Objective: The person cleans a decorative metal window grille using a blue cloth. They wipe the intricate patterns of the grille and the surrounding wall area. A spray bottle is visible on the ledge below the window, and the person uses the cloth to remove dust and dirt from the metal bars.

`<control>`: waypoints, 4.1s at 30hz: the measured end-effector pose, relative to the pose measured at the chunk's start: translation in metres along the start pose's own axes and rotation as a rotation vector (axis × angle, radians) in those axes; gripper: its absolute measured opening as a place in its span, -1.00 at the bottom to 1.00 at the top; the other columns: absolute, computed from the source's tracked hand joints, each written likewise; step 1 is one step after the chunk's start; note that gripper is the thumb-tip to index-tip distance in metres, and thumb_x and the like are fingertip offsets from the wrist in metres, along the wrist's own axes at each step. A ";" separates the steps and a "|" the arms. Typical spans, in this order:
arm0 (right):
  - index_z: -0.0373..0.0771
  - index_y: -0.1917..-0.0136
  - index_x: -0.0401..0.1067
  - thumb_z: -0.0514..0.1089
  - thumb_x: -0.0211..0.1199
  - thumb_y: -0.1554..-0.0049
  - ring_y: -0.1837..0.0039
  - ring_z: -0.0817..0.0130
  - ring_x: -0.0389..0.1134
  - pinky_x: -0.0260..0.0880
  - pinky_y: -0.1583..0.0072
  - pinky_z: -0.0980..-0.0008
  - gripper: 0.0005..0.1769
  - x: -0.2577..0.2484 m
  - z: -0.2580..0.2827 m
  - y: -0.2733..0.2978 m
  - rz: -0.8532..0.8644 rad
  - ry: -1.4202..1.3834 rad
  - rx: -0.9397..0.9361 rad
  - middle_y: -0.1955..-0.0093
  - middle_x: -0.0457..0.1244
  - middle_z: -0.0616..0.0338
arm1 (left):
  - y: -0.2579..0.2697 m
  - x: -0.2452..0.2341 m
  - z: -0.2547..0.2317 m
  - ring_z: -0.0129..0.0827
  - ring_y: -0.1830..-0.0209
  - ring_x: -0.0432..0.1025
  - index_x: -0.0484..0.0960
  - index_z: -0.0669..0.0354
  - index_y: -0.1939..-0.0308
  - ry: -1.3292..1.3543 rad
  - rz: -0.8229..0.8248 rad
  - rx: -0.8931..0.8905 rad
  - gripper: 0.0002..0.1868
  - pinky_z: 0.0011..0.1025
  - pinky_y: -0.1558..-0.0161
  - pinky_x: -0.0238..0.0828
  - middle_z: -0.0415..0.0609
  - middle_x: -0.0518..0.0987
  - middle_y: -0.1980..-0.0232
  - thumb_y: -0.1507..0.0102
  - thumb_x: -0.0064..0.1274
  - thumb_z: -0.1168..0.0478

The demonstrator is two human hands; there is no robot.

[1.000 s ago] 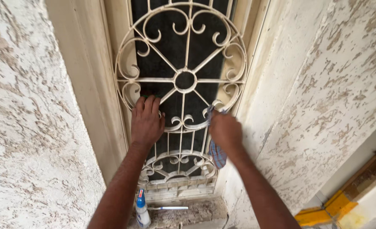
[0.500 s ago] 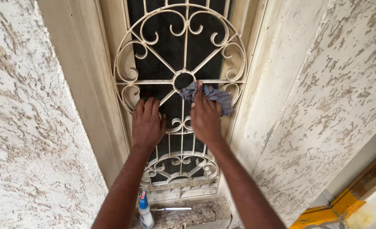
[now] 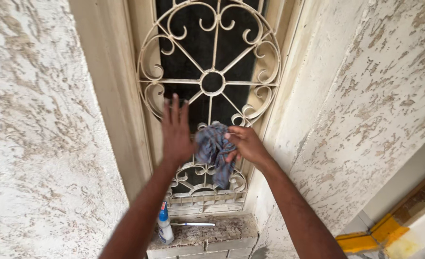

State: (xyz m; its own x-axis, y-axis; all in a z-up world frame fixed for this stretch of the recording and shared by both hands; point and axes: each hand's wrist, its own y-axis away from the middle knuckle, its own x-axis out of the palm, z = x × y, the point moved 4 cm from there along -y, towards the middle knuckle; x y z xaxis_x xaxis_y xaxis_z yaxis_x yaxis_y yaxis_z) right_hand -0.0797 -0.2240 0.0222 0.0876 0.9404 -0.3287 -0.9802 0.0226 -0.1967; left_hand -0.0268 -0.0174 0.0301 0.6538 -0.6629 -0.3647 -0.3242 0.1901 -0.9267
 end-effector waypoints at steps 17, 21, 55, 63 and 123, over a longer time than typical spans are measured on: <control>-0.35 -0.23 0.46 0.00 0.58 0.01 -0.14 0.19 0.44 0.40 -0.23 0.18 -0.36 -0.011 -0.067 0.010 -0.078 0.633 -0.035 -0.12 0.37 -0.04 | 0.051 0.047 0.000 0.02 0.31 0.59 0.65 0.22 0.05 0.649 0.531 -0.400 -0.75 -0.13 0.21 0.47 0.20 0.65 0.29 -0.25 0.19 0.18; -0.25 -0.18 0.58 -0.29 0.37 0.03 -0.14 0.14 0.48 0.45 -0.20 0.23 -0.54 -0.018 -0.112 0.000 -0.048 0.579 -0.191 -0.12 0.43 -0.04 | 0.066 0.059 0.001 0.09 0.14 0.57 0.67 0.19 -0.01 0.636 0.474 -0.193 -0.66 -0.11 0.12 0.51 0.19 0.69 0.15 -0.15 0.05 0.40; -0.30 -0.33 0.43 -0.38 0.38 -0.01 -0.26 0.27 0.41 0.42 -0.36 0.30 -0.41 0.018 -0.327 0.044 0.096 -0.351 0.333 -0.25 0.37 -0.03 | 0.423 0.236 0.011 -0.08 -0.48 0.24 0.20 0.12 -0.50 1.387 0.351 -1.739 -0.10 -0.09 -0.45 0.04 0.10 0.33 -0.52 -0.31 -0.68 -0.39; -0.01 -0.20 0.58 -0.12 0.48 0.01 -0.02 0.26 0.55 0.52 -0.18 0.33 -0.54 -0.006 -0.333 0.043 0.102 0.576 0.258 -0.15 0.47 0.28 | 0.354 0.198 0.002 -0.14 -0.11 0.42 0.32 0.24 -0.36 1.246 1.041 -1.392 -0.23 -0.18 -0.08 0.38 0.15 0.54 -0.23 -0.15 0.08 -0.06; -0.24 -0.34 0.40 0.08 0.28 -0.11 -0.35 0.09 0.31 0.36 -0.34 -0.13 -0.40 0.020 -0.267 0.050 0.351 -0.228 0.347 -0.25 0.35 0.01 | 0.245 0.147 -0.019 -0.25 0.15 0.60 0.69 0.30 0.00 1.180 1.109 -0.589 -0.42 -0.28 0.03 0.55 0.07 0.73 0.13 -0.14 0.36 -0.11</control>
State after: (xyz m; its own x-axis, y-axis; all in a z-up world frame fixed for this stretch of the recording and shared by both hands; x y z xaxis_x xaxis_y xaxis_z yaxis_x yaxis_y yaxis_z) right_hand -0.0795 -0.2947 -0.2413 -0.2587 0.9604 -0.1034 -0.9480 -0.2318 0.2181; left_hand -0.0230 -0.0823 -0.2486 -0.7658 -0.5928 -0.2493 -0.6023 0.7970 -0.0451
